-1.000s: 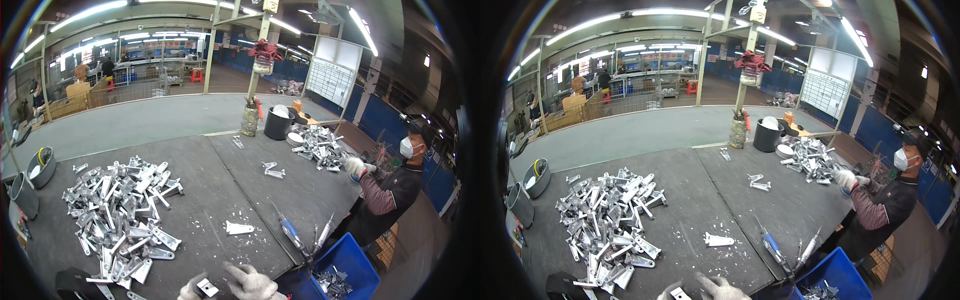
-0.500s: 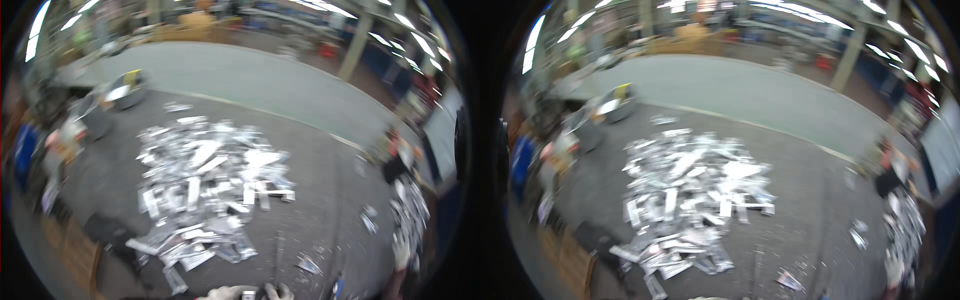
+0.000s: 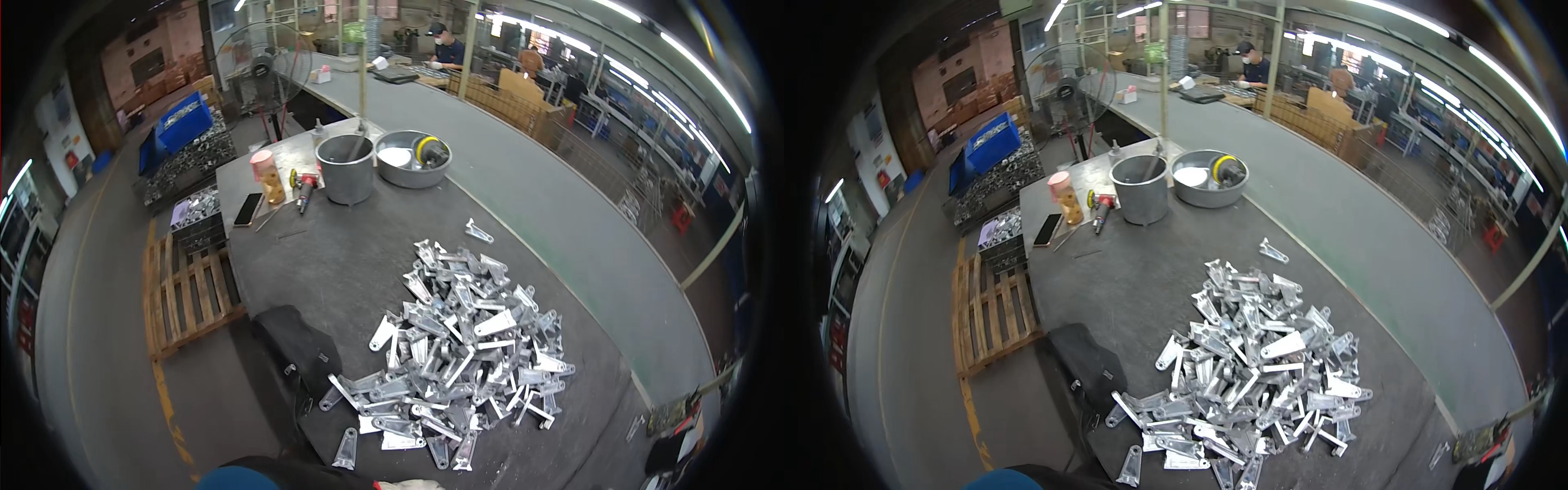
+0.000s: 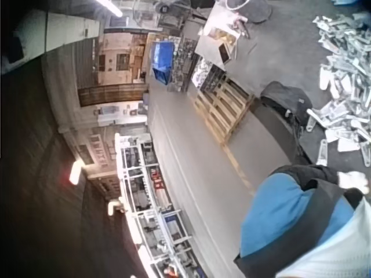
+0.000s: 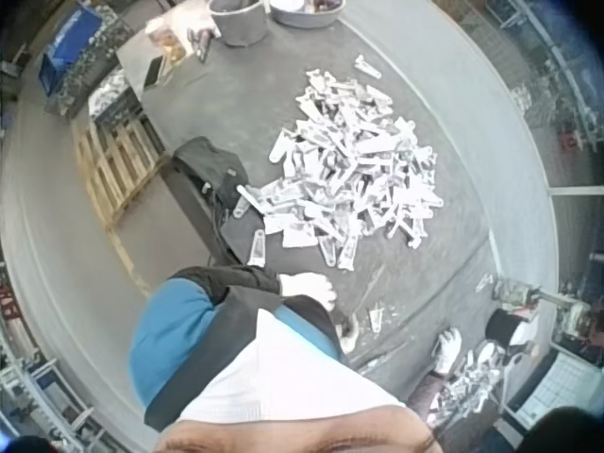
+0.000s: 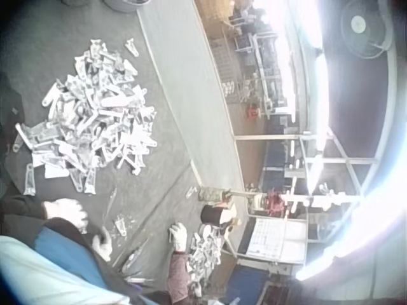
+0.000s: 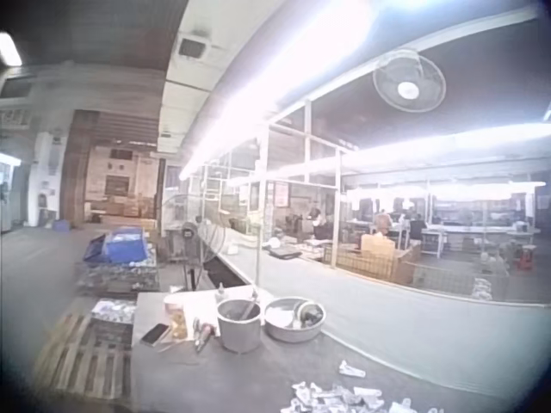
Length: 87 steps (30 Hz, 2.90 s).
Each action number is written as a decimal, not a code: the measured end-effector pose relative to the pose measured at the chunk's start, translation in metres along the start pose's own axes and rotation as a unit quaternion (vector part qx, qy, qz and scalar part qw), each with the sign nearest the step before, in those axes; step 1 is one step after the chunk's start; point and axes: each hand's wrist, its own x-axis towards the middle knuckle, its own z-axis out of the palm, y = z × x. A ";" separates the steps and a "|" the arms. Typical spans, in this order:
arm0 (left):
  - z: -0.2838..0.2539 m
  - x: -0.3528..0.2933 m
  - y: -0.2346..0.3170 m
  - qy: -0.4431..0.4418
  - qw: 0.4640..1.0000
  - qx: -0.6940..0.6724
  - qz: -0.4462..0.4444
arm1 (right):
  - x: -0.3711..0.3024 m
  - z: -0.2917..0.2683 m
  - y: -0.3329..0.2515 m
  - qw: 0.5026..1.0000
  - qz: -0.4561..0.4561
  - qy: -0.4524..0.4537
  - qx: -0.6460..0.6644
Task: The person files metal brackets with a hand file, placing the finished parts aside on the workbench.
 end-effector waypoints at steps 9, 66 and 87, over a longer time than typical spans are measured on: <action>-0.265 -0.126 -0.070 0.299 0.925 0.124 -0.200 | 0.059 0.145 -0.187 0.982 -0.183 0.029 0.032; -0.287 -0.369 -0.293 0.246 0.784 0.217 -0.527 | 0.198 0.652 -0.647 0.479 -0.646 -0.406 -0.434; -0.293 -0.367 -0.294 0.242 0.789 0.241 -0.510 | 0.168 0.631 -0.569 0.438 -0.568 -0.355 -0.600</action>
